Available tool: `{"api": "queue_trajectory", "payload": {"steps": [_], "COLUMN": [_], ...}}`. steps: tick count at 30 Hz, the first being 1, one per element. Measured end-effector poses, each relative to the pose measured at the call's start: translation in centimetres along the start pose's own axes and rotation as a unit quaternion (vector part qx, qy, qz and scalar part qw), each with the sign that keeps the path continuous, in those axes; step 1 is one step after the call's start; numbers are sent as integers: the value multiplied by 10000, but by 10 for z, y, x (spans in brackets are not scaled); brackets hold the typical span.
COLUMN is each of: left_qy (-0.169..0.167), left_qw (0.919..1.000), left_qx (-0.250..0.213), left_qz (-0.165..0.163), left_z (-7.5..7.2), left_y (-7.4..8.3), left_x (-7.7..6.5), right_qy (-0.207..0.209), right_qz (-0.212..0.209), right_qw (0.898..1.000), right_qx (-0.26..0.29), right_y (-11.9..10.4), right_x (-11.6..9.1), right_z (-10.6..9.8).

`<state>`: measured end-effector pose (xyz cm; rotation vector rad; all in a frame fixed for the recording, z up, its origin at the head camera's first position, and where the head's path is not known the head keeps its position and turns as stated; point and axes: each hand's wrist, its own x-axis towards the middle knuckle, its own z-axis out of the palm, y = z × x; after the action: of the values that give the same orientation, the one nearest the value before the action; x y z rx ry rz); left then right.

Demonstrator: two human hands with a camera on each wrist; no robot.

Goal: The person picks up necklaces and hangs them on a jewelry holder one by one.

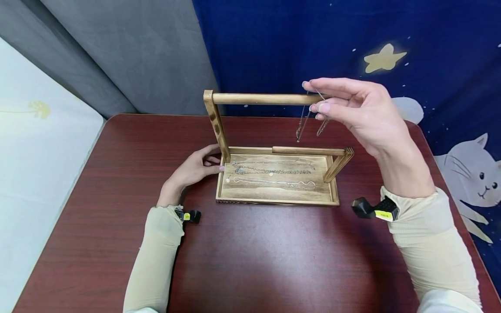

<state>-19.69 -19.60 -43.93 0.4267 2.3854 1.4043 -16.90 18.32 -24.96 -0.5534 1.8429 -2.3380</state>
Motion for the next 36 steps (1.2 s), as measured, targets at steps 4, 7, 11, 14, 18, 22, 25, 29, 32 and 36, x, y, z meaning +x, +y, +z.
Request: {"api": "queue_trajectory", "payload": {"steps": [4, 7, 11, 14, 18, 22, 25, 29, 32, 36], "left_qy": [-10, -8, -8, -12, -7, -17, -29, -34, -50, -55], "left_qw": [10000, 10000, 10000, 10000, 9999, 9999, 9999, 9999, 9998, 9998], "left_qx": [-55, -44, -37, -57, -81, -81, -77, -107, -146, -188], "left_qz": [-17, -19, -14, -30, -99, -120, -108, -117, -108, -67], "left_z": [0, 0, 0, 0, 0, 1, 0, 0, 1, 1], "left_y": [0, 1, 3, 3, 4, 4, 4, 4, 4, 5], "left_x": [-1, -1, 0, 1, 2, 2, 2, 2, 1, 0], "right_qy": [-116, -175, -233, -266, -334, -363, -357, -352, -354, -357], "right_qz": [-1, -25, 4, 36, 54, 73, 71, 66, 61, 41], "right_qw": [9999, 9995, 9995, 9995, 9993, 9992, 9991, 9988, 9986, 9985], "right_qx": [-122, -268, -234, -190, -143, -124, -208, -341, -384, -401], "right_y": [0, 1, 1, 2, 2, 3, 4, 4, 5, 5], "right_x": [2, 5, 8, 9, 11, 13, 16, 19, 21, 23], "right_z": [2, 4, 7, 9, 11, 15, 19, 24, 28, 32]}}
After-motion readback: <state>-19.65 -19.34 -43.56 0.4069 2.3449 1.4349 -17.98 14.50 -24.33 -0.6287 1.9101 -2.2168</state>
